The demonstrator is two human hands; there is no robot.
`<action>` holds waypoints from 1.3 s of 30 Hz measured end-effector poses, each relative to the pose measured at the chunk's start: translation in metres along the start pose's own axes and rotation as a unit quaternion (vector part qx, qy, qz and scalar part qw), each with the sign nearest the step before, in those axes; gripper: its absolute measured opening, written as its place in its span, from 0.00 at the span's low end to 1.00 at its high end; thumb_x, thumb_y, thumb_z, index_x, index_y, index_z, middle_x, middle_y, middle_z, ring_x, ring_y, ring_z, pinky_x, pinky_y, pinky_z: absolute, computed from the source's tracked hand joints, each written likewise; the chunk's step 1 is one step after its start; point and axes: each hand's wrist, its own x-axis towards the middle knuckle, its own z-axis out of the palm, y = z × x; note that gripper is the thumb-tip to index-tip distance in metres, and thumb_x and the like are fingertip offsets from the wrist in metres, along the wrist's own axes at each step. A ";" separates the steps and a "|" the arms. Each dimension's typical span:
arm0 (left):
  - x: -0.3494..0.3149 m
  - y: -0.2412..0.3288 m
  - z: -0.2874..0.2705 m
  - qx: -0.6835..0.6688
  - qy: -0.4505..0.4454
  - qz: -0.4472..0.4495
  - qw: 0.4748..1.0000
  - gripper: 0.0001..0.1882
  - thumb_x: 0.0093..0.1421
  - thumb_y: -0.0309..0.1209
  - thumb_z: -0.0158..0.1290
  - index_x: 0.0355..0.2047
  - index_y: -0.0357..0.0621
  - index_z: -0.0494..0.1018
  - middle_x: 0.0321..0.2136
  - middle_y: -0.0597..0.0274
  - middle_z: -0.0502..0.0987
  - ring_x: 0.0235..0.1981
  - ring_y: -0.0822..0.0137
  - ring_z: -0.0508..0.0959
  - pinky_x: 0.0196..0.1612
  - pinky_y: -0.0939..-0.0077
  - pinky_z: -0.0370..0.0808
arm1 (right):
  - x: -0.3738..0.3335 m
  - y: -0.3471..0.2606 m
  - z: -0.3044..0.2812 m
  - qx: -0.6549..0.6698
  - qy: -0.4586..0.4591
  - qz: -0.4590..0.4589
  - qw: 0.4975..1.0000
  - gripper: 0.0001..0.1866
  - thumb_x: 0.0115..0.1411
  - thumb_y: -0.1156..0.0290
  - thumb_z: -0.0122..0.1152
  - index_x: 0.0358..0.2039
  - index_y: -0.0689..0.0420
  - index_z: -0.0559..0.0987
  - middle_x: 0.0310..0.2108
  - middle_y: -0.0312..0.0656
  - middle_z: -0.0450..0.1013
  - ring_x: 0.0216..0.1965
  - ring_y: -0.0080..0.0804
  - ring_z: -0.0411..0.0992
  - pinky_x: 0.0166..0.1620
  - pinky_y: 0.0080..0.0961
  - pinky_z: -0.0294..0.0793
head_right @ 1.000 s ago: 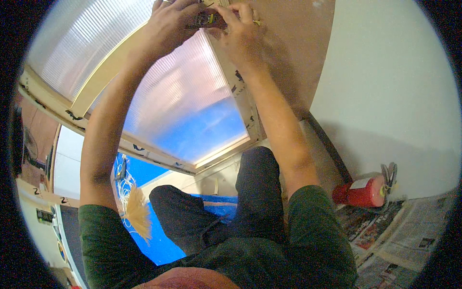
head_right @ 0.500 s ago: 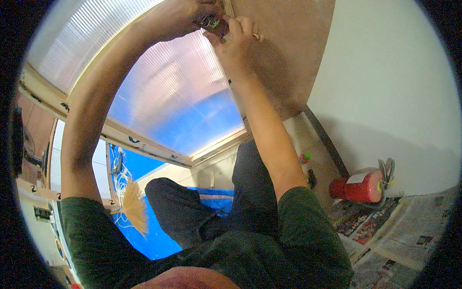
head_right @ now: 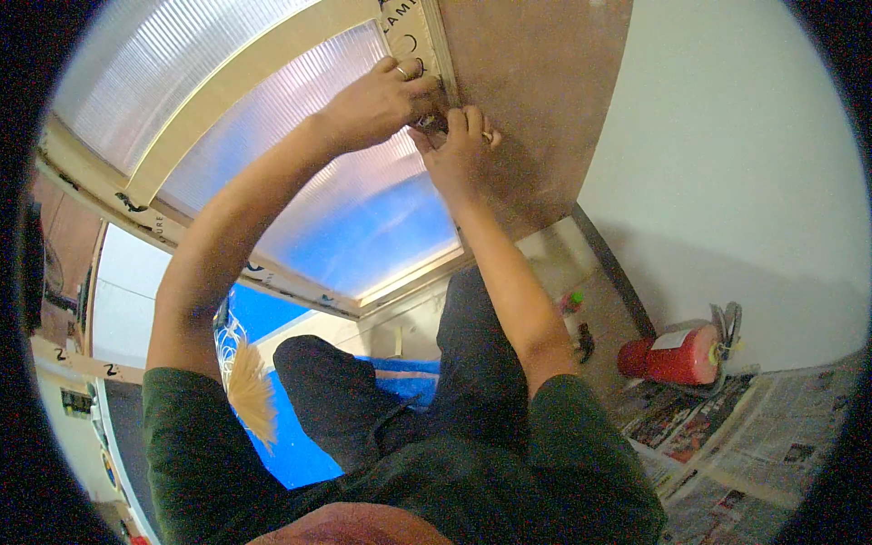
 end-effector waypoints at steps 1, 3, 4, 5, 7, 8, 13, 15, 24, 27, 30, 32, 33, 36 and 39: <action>-0.004 0.005 0.005 -0.004 -0.001 -0.001 1.000 0.15 0.60 0.32 0.53 0.46 0.54 0.83 0.49 0.66 0.75 0.54 0.59 0.72 0.58 0.62 0.70 | -0.006 0.000 -0.001 -0.007 -0.016 -0.001 1.000 0.31 0.52 0.41 0.74 0.40 0.55 0.77 0.40 0.41 0.71 0.46 0.46 0.69 0.49 0.48 0.60; -0.013 0.011 0.018 -0.005 0.005 -0.006 1.000 0.16 0.60 0.32 0.53 0.46 0.55 0.83 0.51 0.67 0.75 0.54 0.60 0.72 0.57 0.62 0.70 | -0.014 -0.001 -0.004 -0.023 -0.041 -0.011 0.999 0.30 0.53 0.42 0.74 0.39 0.55 0.76 0.41 0.41 0.71 0.46 0.46 0.70 0.49 0.48 0.60; -0.016 0.015 0.025 -0.043 0.030 0.006 0.999 0.16 0.60 0.33 0.52 0.46 0.54 0.83 0.54 0.67 0.75 0.55 0.61 0.72 0.56 0.63 0.71 | -0.019 0.002 -0.007 -0.025 -0.069 -0.014 0.997 0.30 0.53 0.42 0.74 0.41 0.55 0.76 0.41 0.41 0.71 0.46 0.46 0.70 0.50 0.48 0.60; -0.023 0.023 0.035 -0.048 0.016 0.005 0.999 0.16 0.61 0.33 0.52 0.47 0.54 0.82 0.54 0.67 0.75 0.55 0.61 0.72 0.56 0.63 0.71 | -0.026 0.001 -0.010 -0.025 -0.099 -0.016 0.995 0.30 0.53 0.42 0.74 0.42 0.54 0.77 0.42 0.41 0.72 0.47 0.46 0.70 0.51 0.49 0.60; -0.035 0.040 0.049 -0.059 -0.010 0.006 0.998 0.16 0.62 0.34 0.51 0.48 0.54 0.82 0.54 0.67 0.75 0.56 0.61 0.72 0.55 0.63 0.71 | -0.045 -0.002 -0.017 -0.018 -0.137 -0.027 0.990 0.31 0.53 0.43 0.75 0.44 0.54 0.78 0.44 0.42 0.72 0.49 0.46 0.70 0.52 0.49 0.61; -0.043 0.047 0.040 -0.037 -0.030 0.014 0.999 0.17 0.63 0.36 0.51 0.50 0.54 0.80 0.51 0.65 0.76 0.56 0.60 0.72 0.56 0.61 0.70 | -0.057 -0.005 -0.024 -0.012 -0.145 -0.033 0.989 0.31 0.52 0.43 0.75 0.46 0.54 0.78 0.45 0.43 0.72 0.50 0.46 0.71 0.53 0.48 0.61; -0.091 0.049 -0.012 -0.053 0.099 -0.118 0.987 0.17 0.61 0.35 0.56 0.50 0.53 0.78 0.46 0.63 0.76 0.53 0.58 0.74 0.54 0.55 0.69 | -0.026 -0.047 -0.048 0.100 -0.081 -0.095 0.987 0.28 0.50 0.57 0.78 0.50 0.50 0.79 0.49 0.43 0.72 0.53 0.47 0.70 0.55 0.49 0.67; -0.103 0.040 -0.044 -0.028 0.147 -0.213 0.966 0.19 0.58 0.35 0.61 0.51 0.52 0.78 0.45 0.62 0.76 0.51 0.57 0.75 0.53 0.55 0.69 | 0.026 -0.068 -0.052 0.159 -0.038 -0.151 0.975 0.28 0.51 0.62 0.78 0.53 0.49 0.79 0.50 0.43 0.72 0.54 0.46 0.70 0.55 0.47 0.68; -0.113 0.001 -0.043 0.096 0.326 -0.332 0.880 0.31 0.50 0.36 0.72 0.56 0.54 0.76 0.46 0.64 0.77 0.48 0.58 0.75 0.52 0.60 0.67 | 0.122 -0.103 -0.025 0.144 0.025 -0.264 0.953 0.32 0.48 0.58 0.80 0.56 0.37 0.82 0.56 0.39 0.71 0.58 0.46 0.68 0.57 0.45 0.66; -0.114 -0.003 -0.039 0.105 0.320 -0.339 0.878 0.32 0.49 0.36 0.72 0.56 0.54 0.76 0.46 0.64 0.77 0.48 0.59 0.75 0.53 0.60 0.66 | 0.125 -0.104 -0.020 0.151 0.023 -0.256 0.955 0.31 0.47 0.57 0.80 0.55 0.36 0.83 0.57 0.38 0.70 0.58 0.45 0.67 0.58 0.45 0.66; -0.107 -0.011 -0.039 0.104 0.318 -0.334 0.881 0.33 0.49 0.37 0.72 0.56 0.54 0.76 0.46 0.64 0.77 0.49 0.59 0.76 0.52 0.59 0.66 | 0.132 -0.100 -0.017 0.150 0.025 -0.252 0.956 0.30 0.47 0.57 0.80 0.53 0.37 0.84 0.57 0.39 0.70 0.59 0.46 0.66 0.60 0.45 0.65; -0.104 -0.015 -0.039 0.103 0.311 -0.334 0.884 0.32 0.49 0.37 0.72 0.56 0.55 0.77 0.46 0.64 0.77 0.49 0.58 0.76 0.52 0.59 0.66 | 0.137 -0.101 -0.019 0.148 0.029 -0.257 0.954 0.29 0.46 0.57 0.81 0.52 0.39 0.85 0.57 0.40 0.69 0.59 0.47 0.65 0.61 0.45 0.64; -0.101 -0.017 -0.039 0.096 0.316 -0.327 0.885 0.32 0.49 0.36 0.72 0.56 0.55 0.77 0.46 0.65 0.77 0.49 0.58 0.76 0.52 0.59 0.66 | 0.138 -0.098 -0.022 0.125 0.034 -0.258 0.957 0.30 0.47 0.58 0.80 0.53 0.40 0.84 0.56 0.41 0.69 0.60 0.46 0.66 0.60 0.47 0.65; -0.096 -0.020 -0.038 0.083 0.325 -0.313 0.889 0.31 0.50 0.36 0.71 0.56 0.55 0.77 0.47 0.65 0.77 0.49 0.57 0.76 0.52 0.58 0.67 | 0.139 -0.109 -0.045 0.076 0.031 -0.242 0.967 0.30 0.48 0.59 0.80 0.55 0.43 0.83 0.56 0.41 0.70 0.61 0.46 0.66 0.59 0.51 0.66; -0.081 -0.025 -0.042 0.090 0.330 -0.297 0.892 0.29 0.51 0.37 0.70 0.54 0.55 0.77 0.45 0.67 0.77 0.47 0.57 0.76 0.51 0.58 0.67 | 0.144 -0.103 -0.050 0.073 0.019 -0.207 0.975 0.30 0.46 0.61 0.81 0.53 0.41 0.85 0.59 0.42 0.68 0.63 0.46 0.64 0.61 0.52 0.62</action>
